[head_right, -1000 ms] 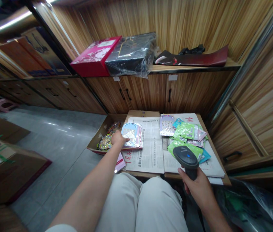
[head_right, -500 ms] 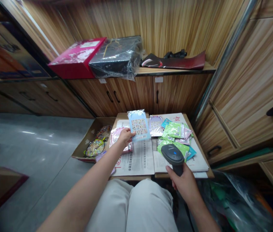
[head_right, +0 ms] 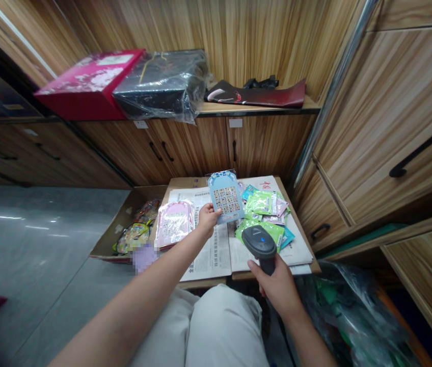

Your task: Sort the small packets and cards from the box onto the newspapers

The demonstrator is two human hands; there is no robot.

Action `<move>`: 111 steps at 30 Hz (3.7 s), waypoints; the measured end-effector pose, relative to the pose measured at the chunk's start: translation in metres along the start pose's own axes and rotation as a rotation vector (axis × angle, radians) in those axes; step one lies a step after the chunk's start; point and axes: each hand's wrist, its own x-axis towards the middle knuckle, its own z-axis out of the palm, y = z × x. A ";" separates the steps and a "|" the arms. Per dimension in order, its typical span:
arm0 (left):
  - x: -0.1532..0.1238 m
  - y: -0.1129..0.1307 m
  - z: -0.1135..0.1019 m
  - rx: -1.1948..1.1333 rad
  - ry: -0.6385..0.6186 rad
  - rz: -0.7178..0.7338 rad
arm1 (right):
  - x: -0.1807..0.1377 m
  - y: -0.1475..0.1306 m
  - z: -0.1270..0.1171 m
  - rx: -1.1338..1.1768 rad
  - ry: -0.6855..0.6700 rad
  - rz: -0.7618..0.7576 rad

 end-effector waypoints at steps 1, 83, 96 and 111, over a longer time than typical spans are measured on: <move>0.000 0.000 0.000 0.004 -0.002 0.003 | 0.000 0.000 0.000 0.006 -0.001 0.002; -0.008 0.057 -0.155 1.396 0.579 -0.201 | -0.013 -0.001 0.008 -0.017 -0.024 -0.030; 0.009 0.061 -0.113 0.483 0.241 -0.073 | -0.011 0.003 0.010 -0.017 -0.003 -0.023; 0.007 0.023 -0.030 0.196 -0.037 0.003 | -0.004 0.003 0.007 -0.009 0.020 -0.006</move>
